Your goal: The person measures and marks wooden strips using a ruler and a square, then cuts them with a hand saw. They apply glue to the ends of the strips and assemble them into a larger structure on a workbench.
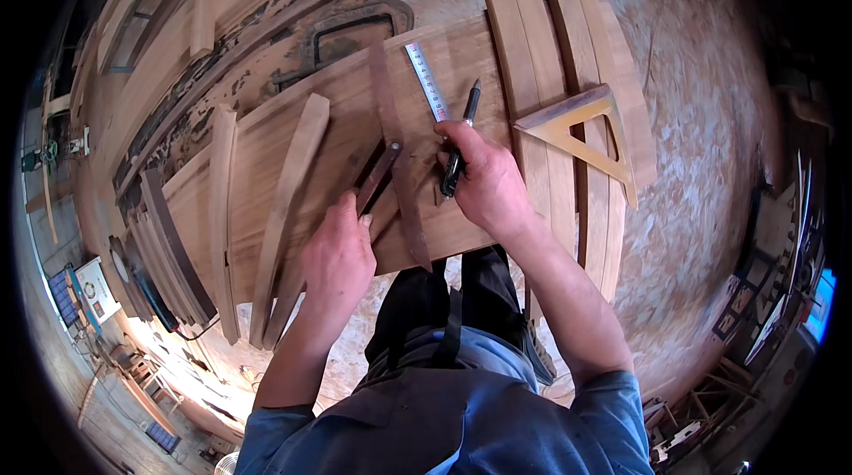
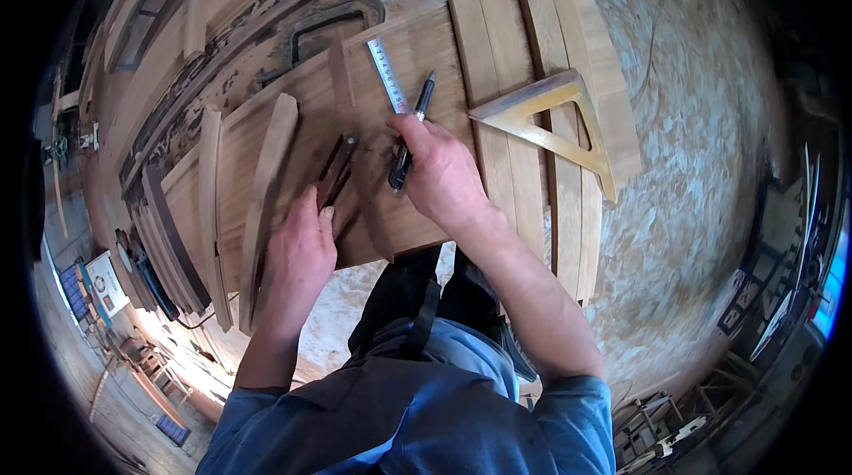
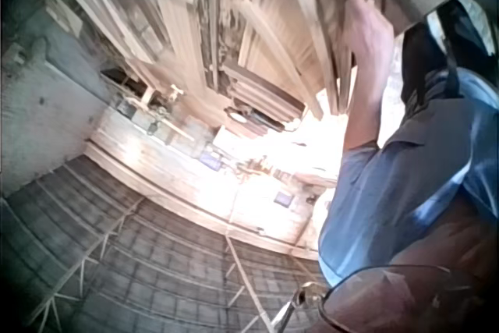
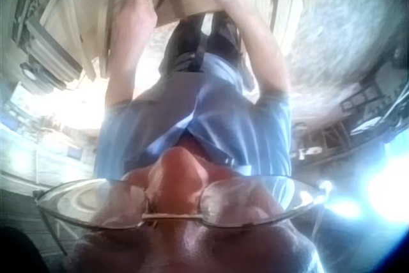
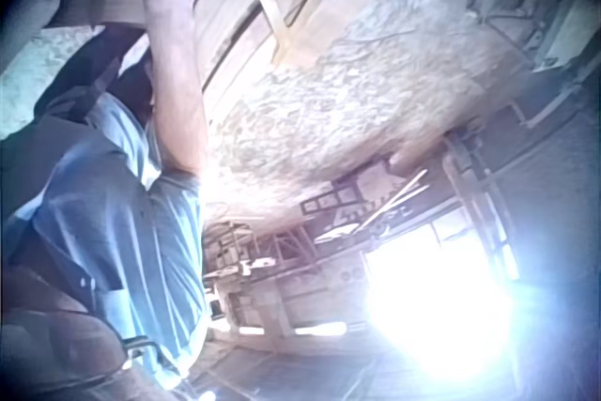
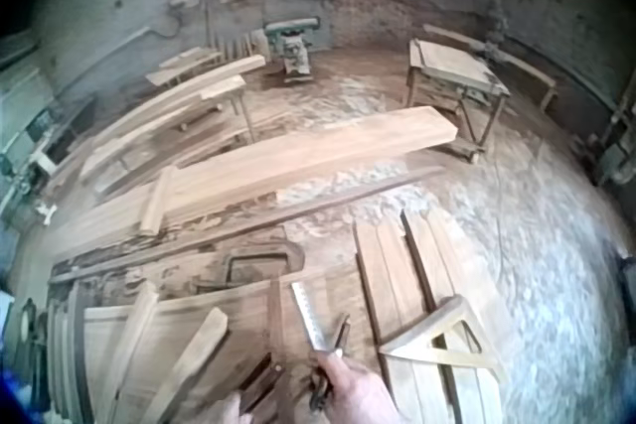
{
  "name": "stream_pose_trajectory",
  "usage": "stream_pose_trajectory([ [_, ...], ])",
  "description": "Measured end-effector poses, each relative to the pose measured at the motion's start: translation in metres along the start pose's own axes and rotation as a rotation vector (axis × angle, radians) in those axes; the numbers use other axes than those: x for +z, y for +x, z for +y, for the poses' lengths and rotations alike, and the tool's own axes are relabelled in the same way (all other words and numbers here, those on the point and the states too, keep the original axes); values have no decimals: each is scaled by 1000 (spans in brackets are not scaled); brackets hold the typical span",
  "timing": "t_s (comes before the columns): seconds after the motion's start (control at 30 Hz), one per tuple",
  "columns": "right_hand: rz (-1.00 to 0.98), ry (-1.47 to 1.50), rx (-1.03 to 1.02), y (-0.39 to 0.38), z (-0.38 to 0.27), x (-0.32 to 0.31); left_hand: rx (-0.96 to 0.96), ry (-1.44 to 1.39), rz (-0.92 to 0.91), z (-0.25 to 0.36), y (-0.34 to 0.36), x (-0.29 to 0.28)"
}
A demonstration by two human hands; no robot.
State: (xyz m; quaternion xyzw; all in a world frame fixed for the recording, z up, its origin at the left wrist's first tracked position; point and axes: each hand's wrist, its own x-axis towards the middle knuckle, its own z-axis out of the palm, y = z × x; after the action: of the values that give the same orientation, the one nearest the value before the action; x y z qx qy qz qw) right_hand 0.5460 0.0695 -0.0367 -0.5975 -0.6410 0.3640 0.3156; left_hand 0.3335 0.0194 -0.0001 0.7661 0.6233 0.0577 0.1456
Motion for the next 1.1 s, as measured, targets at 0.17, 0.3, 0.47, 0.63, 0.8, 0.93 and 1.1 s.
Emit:
stream_pose_trajectory([
  [0.17, 141, 3, -37, -10, 3, -5, 46, 37, -24, 5, 5, 4],
  [0.3, 221, 174, 19, -31, -7, -19, 66, 15, -39, 8, 6, 6],
  [0.47, 219, 207, 44, -55, -16, -30, 41, -17, -125, 18, 6, -2],
  [0.63, 212, 244, 16, -74, -27, -32, 96, -12, -161, 15, 6, -2],
  [0.8, 182, 265, -47, -97, -32, -30, 137, -27, -148, 11, 6, -1],
  [0.93, 172, 340, -35, -106, -34, -31, 151, -36, -136, 11, 7, 2],
  [1.1, 194, 250, 13, -103, -34, -39, 146, -12, -128, 11, 6, 6],
])
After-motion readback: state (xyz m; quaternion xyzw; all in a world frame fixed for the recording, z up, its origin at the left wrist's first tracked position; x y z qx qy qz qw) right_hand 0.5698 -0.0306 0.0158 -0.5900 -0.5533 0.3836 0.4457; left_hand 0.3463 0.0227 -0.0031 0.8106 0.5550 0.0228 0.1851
